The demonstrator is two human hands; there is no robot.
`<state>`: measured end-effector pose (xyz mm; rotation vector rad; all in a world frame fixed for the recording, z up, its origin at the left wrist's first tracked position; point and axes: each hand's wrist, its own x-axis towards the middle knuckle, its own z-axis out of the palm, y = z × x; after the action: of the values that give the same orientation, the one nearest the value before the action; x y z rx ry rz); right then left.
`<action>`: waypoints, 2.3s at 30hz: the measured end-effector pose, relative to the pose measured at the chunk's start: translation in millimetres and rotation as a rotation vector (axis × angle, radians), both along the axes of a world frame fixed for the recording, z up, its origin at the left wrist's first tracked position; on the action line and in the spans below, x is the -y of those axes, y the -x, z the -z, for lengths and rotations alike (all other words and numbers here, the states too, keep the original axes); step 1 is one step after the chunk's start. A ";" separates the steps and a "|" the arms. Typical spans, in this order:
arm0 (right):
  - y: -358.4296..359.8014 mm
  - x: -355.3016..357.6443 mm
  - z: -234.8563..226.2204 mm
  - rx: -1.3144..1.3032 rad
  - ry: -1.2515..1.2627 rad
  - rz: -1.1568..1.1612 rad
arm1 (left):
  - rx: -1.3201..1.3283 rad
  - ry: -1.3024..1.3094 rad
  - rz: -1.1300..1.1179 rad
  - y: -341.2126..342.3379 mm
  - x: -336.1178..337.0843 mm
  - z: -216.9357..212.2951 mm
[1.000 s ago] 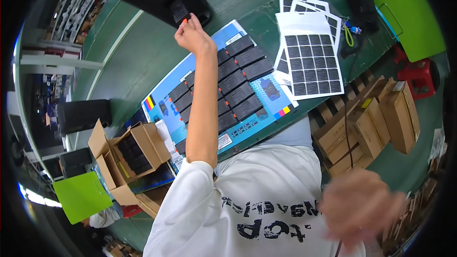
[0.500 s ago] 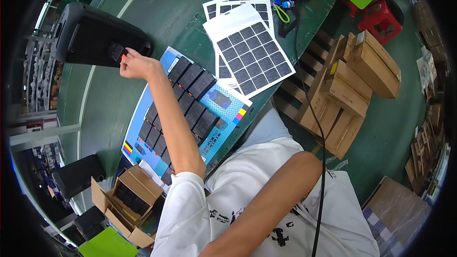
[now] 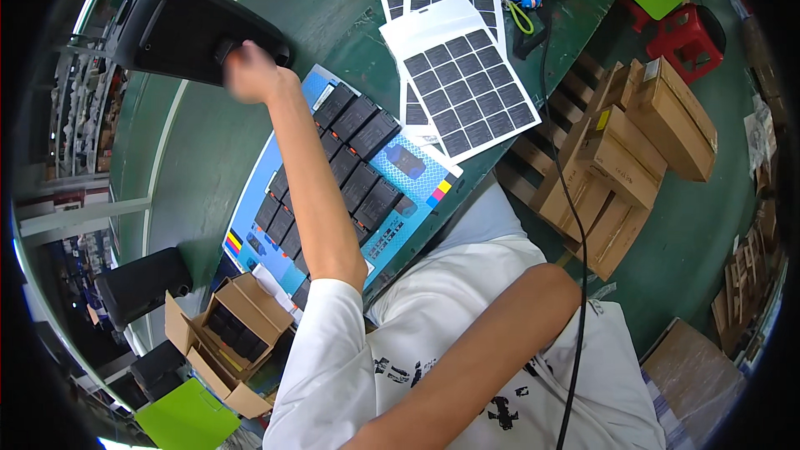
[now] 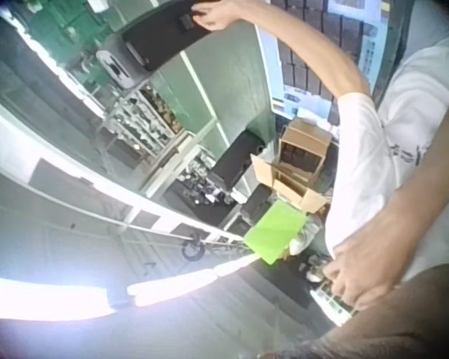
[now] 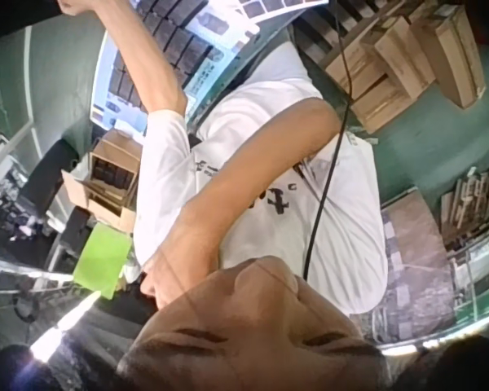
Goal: Packaging small electronic modules from a grid tray into cardboard boxes.
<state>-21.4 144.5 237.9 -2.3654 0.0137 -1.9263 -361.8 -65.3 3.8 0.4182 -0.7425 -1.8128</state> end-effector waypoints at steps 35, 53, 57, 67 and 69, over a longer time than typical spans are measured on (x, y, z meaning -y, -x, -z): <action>316.8 -94.5 319.8 -0.390 -1.087 1.960 | 1.755 0.901 -0.545 -553.5 64.8 -19.4; 294.6 -87.6 305.6 -0.210 -0.990 2.003 | 1.974 0.805 -0.278 -570.3 71.5 -24.8; 296.7 -85.7 302.2 -0.184 -0.990 1.992 | 1.997 0.773 -0.325 -569.1 76.0 -14.1; 299.1 -88.3 302.6 -0.155 -1.002 1.975 | 1.883 0.776 -0.449 -566.3 78.7 -5.8; 299.3 -88.0 303.3 -0.148 -0.984 1.968 | 1.745 0.780 -0.535 -558.3 74.2 -8.6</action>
<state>-320.6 232.5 -65.4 -1.2953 3.0938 -0.9663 196.5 -139.4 12.4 1.4651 -2.0726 -0.1673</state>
